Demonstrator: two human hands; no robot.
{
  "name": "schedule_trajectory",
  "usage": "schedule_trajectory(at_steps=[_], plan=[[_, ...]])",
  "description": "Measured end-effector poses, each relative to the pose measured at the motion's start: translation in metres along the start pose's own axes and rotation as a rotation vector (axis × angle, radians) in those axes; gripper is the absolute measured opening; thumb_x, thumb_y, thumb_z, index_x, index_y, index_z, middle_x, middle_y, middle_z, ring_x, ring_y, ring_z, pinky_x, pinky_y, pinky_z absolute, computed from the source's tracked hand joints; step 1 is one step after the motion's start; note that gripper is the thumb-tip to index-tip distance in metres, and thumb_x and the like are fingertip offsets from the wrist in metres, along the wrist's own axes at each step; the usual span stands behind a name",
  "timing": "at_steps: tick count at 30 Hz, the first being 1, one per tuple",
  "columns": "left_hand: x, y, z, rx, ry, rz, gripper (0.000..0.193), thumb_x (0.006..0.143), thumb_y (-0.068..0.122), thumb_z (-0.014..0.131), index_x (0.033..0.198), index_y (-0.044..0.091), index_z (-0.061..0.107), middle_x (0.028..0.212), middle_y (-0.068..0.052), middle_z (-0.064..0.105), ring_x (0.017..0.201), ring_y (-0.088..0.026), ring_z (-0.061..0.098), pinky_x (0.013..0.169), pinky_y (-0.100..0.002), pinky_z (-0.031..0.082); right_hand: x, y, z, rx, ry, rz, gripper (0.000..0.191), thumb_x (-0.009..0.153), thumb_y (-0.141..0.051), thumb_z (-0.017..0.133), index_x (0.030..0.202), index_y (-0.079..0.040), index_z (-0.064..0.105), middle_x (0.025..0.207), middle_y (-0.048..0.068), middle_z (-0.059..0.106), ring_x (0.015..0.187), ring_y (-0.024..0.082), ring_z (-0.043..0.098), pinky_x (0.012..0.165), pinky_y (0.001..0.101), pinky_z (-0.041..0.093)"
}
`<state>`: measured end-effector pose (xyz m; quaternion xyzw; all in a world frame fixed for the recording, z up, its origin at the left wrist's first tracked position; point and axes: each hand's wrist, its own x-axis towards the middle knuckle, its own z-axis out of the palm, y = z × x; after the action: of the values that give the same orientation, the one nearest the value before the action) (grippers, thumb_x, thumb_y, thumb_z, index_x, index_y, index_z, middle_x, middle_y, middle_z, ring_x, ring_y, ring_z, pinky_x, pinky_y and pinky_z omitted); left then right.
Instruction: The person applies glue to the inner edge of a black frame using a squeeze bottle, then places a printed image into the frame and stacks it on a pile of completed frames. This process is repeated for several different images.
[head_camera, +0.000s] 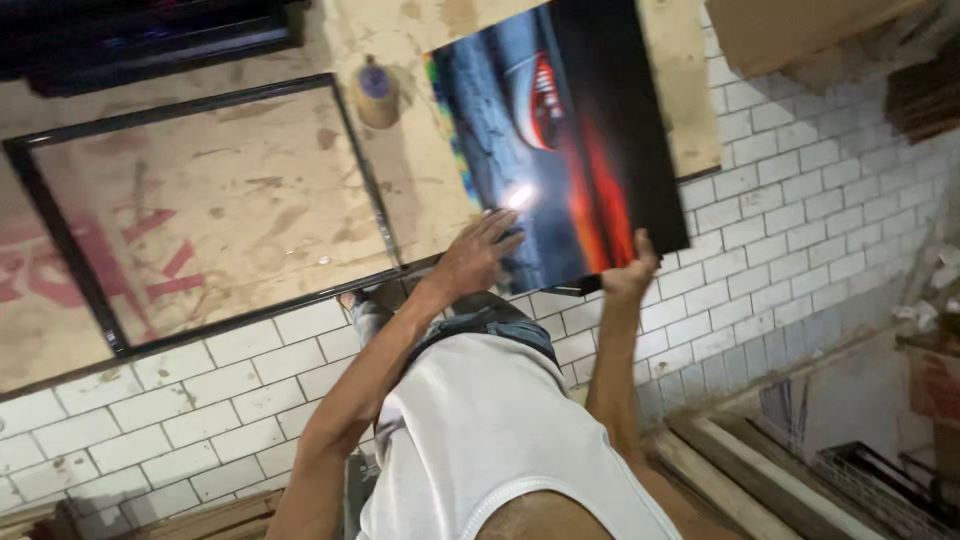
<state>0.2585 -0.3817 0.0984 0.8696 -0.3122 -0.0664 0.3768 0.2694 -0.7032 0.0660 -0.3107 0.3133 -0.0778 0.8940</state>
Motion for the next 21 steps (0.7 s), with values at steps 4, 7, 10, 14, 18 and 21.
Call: schedule_trajectory(at_steps=[4,7,10,14,18,21], plan=[[-0.015,0.018,-0.081,0.059,0.327,0.028,0.07,0.089,0.03,0.08,0.149,0.01,0.052,0.161,-0.019,0.039,0.152,-0.038,0.034,0.129,-0.049,0.025,-0.019,-0.051,-0.005,0.021,-0.135,-0.1,0.042,0.077,-0.017,0.073,0.118,-0.011,0.067,0.132,0.012,0.067,0.129,0.037,0.059,0.115,0.0599,0.046],[-0.059,0.026,-0.163,0.109,0.538,-0.045,0.069,0.096,0.036,0.078,0.15,0.008,0.046,0.162,-0.021,0.039,0.154,-0.04,0.033,0.13,-0.05,0.024,-0.066,-0.087,0.013,0.079,-0.444,0.019,0.072,0.09,-0.018,0.068,0.155,0.007,0.051,0.149,0.025,0.056,0.137,0.043,0.052,0.122,0.0627,0.039],[-0.114,0.015,-0.241,0.048,0.6,-0.153,0.078,0.093,0.039,0.078,0.152,0.002,0.041,0.159,-0.022,0.041,0.151,-0.04,0.034,0.128,-0.05,0.027,-0.106,-0.089,0.056,-0.058,-0.465,-0.103,0.073,0.085,-0.006,0.066,0.155,0.005,0.048,0.156,0.022,0.055,0.146,0.043,0.055,0.126,0.0653,0.042],[-0.218,-0.021,-0.294,-0.453,0.361,-0.29,0.071,0.099,0.036,0.069,0.154,0.003,0.04,0.15,-0.019,0.054,0.141,-0.03,0.052,0.116,-0.038,0.042,-0.108,-0.031,0.112,-0.273,-0.553,-0.051,0.065,0.085,0.003,0.065,0.149,0.003,0.05,0.148,0.02,0.058,0.136,0.04,0.061,0.121,0.0614,0.049],[-0.319,-0.057,-0.271,-0.526,0.626,-0.414,0.053,0.104,0.022,0.065,0.148,-0.003,0.052,0.128,-0.01,0.06,0.111,-0.016,0.057,0.096,-0.029,0.048,-0.059,0.078,0.159,-0.676,-0.403,-0.057,0.035,0.084,-0.002,0.07,0.118,-0.001,0.06,0.105,0.01,0.068,0.1,0.025,0.07,0.099,0.0462,0.058],[-0.381,-0.09,-0.242,-0.971,0.986,-0.618,0.039,0.097,0.009,0.066,0.132,-0.006,0.059,0.12,-0.01,0.067,0.109,-0.014,0.063,0.1,-0.029,0.05,-0.06,0.176,0.168,-1.129,-0.675,-0.187,0.018,0.096,-0.016,0.06,0.109,-0.006,0.068,0.101,0.004,0.069,0.099,0.016,0.068,0.096,0.0369,0.055]])
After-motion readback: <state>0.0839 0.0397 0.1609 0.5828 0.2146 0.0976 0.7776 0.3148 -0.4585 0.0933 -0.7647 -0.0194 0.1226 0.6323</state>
